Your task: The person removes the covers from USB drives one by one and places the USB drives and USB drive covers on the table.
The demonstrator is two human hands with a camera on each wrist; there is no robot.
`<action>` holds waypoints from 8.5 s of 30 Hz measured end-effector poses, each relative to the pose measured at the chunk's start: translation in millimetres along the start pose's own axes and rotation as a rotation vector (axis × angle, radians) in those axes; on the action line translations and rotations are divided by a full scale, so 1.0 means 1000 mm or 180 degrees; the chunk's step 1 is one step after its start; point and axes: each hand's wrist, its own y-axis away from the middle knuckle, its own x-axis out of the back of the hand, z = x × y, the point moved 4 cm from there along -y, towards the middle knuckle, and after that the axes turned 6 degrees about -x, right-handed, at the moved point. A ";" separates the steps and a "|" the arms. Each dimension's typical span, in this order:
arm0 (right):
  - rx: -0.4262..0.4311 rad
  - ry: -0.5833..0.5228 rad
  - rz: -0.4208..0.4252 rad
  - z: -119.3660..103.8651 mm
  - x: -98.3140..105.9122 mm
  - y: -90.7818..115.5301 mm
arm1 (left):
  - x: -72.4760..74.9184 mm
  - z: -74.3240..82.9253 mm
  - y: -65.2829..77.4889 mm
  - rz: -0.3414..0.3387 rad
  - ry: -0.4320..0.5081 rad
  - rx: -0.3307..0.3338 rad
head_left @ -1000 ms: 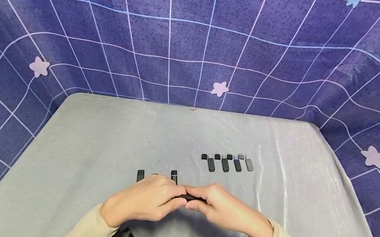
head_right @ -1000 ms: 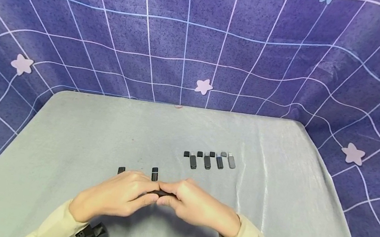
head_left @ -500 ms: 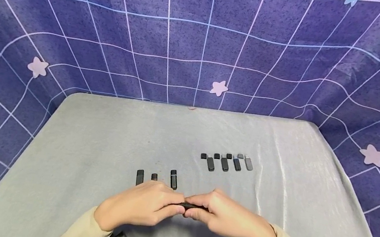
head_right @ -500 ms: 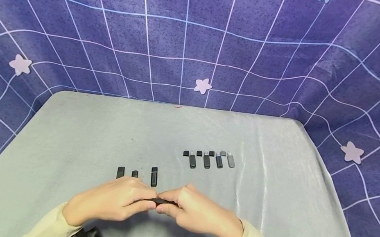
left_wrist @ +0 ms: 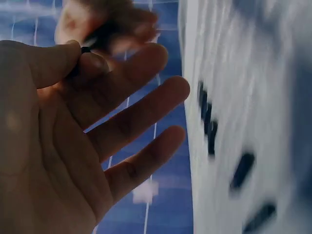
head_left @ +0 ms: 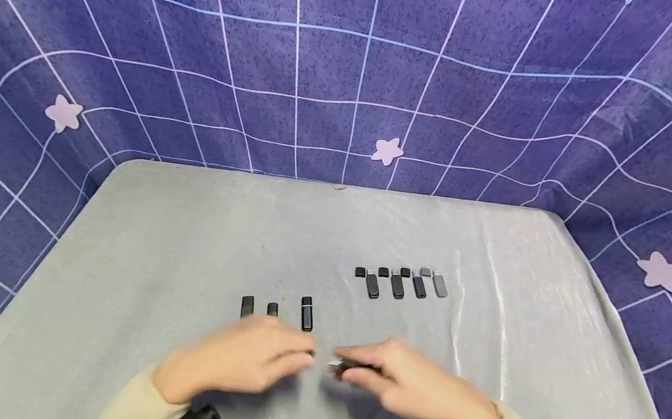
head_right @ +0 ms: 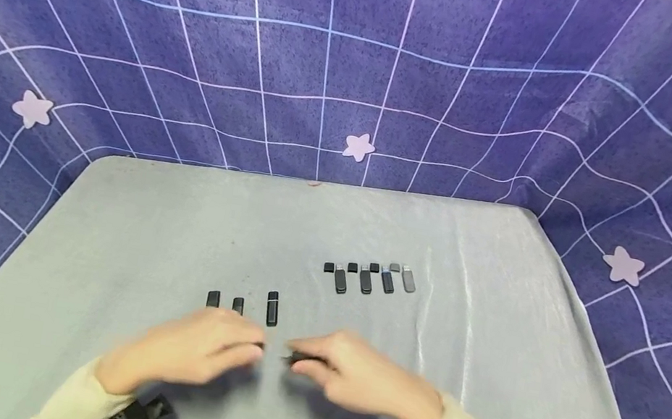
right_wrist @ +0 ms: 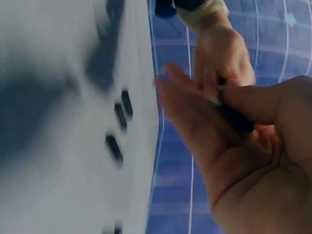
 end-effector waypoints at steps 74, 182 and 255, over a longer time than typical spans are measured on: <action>-0.1295 0.1612 0.1858 0.083 0.017 -0.120 | -0.024 -0.132 -0.091 0.0189 -0.0794 0.1508; 0.0224 0.1849 0.0349 0.012 -0.036 -0.066 | -0.030 -0.015 0.045 0.0076 -0.1345 0.1093; -0.0102 0.0762 0.0774 0.013 0.037 0.015 | 0.018 -0.022 0.041 0.0980 -0.0937 0.0766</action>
